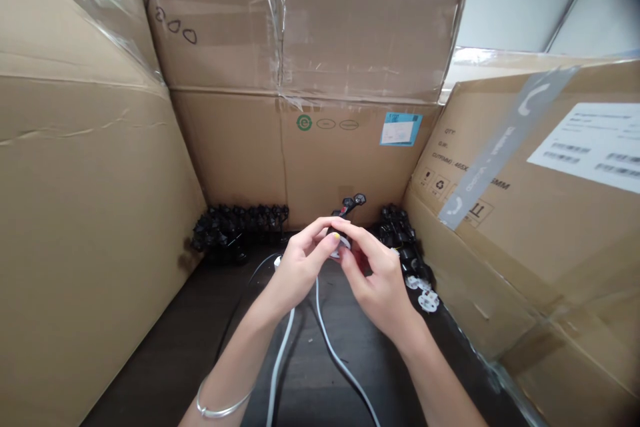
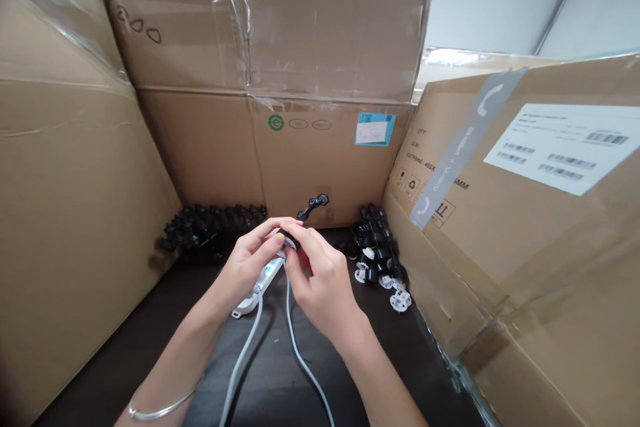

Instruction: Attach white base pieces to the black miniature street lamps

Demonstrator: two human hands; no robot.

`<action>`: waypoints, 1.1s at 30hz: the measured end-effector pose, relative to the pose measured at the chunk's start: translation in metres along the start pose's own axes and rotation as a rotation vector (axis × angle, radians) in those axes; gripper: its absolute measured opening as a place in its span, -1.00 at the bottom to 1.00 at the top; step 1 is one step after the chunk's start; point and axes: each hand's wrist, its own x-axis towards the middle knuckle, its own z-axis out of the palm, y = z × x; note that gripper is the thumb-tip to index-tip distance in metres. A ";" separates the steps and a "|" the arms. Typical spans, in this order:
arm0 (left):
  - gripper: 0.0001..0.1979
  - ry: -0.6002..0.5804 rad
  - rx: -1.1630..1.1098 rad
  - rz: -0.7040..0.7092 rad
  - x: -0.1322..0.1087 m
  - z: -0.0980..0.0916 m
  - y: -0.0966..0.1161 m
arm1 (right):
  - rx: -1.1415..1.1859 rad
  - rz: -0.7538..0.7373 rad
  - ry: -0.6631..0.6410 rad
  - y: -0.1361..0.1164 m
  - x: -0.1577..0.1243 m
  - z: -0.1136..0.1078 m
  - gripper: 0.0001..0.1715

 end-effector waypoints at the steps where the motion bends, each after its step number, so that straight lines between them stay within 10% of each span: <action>1: -0.74 0.002 0.012 0.019 0.001 0.000 -0.002 | 0.001 0.002 -0.021 0.001 0.000 -0.001 -0.60; 33: -0.76 0.159 0.019 -0.121 0.007 -0.021 -0.001 | -0.170 0.135 -0.121 0.019 -0.003 0.016 -0.74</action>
